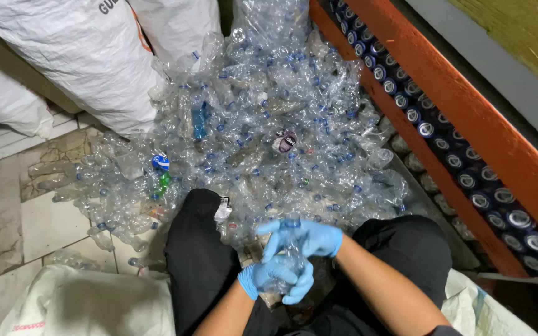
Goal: The person sits on the floor and sorts through a large pile of empty plastic water bottles. They pick up individual bottles, crush them by hand, and place them into a large white sack.
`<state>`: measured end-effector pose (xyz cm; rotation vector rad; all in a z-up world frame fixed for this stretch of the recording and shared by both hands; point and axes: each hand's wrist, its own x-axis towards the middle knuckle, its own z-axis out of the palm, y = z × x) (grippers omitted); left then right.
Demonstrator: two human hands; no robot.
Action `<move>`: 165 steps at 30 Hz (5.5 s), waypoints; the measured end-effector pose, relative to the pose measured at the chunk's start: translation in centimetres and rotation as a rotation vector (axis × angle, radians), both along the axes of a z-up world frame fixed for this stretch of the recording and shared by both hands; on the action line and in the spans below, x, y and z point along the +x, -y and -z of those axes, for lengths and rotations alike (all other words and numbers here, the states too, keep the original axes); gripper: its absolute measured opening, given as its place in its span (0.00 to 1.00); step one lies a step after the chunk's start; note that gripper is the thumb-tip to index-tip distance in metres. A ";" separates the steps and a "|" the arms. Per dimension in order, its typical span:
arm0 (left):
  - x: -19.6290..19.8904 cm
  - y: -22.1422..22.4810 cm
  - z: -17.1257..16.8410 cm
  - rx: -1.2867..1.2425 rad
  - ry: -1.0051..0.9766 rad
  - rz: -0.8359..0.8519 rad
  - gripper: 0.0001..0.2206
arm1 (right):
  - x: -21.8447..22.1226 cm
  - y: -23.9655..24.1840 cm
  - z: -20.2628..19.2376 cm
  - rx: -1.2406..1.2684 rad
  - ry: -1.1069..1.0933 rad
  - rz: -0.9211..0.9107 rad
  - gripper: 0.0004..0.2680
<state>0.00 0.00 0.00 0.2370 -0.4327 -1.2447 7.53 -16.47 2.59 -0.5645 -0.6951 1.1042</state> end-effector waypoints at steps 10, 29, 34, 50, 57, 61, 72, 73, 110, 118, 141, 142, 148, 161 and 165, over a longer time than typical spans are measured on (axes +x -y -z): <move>1.8 0.0 -2.5 0.539 0.158 -0.443 0.09 | 0.3 0.2 -0.9 -0.429 0.249 0.466 0.11; 2.2 -0.5 -1.2 0.775 0.333 -0.657 0.07 | -0.4 -1.6 -1.0 -0.699 0.146 0.748 0.11; 1.0 0.6 -3.3 -0.030 0.148 -0.136 0.11 | -1.8 -0.6 -1.5 0.201 -0.175 0.104 0.25; 2.0 1.7 -2.1 0.106 -0.104 -0.195 0.07 | -1.2 0.8 -6.3 -0.452 -0.176 0.705 0.06; 2.7 2.1 -3.8 0.831 0.270 -0.535 0.11 | -0.7 -0.2 -4.7 -0.823 0.286 0.789 0.07; 2.1 2.7 -0.8 0.797 0.303 -0.660 0.08 | -1.3 -1.7 -0.5 -0.988 0.510 0.900 0.07; 2.2 3.1 3.2 0.777 0.346 -0.686 0.10 | -0.5 -2.7 3.3 -1.068 0.914 0.927 0.08; 2.3 3.0 3.5 0.772 0.351 -0.688 0.11 | -0.5 -2.8 3.3 -1.097 0.893 0.893 0.08; 1.4 -0.7 3.1 -0.012 0.169 0.131 0.11 | -0.7 0.4 -1.5 -0.057 -0.077 0.030 0.34; 2.5 -0.2 0.3 0.031 -0.022 -0.276 0.10 | 0.6 0.1 -4.0 -0.205 0.108 0.420 0.19; 2.7 1.3 4.4 1.088 0.260 -0.828 0.14 | 1.6 0.1 0.5 -0.606 0.135 0.889 0.12; 2.8 1.6 3.5 1.261 0.368 -0.829 0.13 | 1.6 0.1 1.0 -0.712 0.188 0.899 0.12; 3.0 2.0 3.5 1.678 0.704 -0.814 0.12 | 1.4 -1.8 3.2 -1.063 0.348 0.961 0.14; 3.4 0.7 2.0 1.685 0.761 -1.028 0.17 | 3.7 -2.2 1.2 -0.601 0.265 0.797 0.14; 0.7 -2.1 -7.4 1.745 0.986 -0.999 0.15 | 4.8 -0.5 -0.5 -0.294 0.171 0.644 0.15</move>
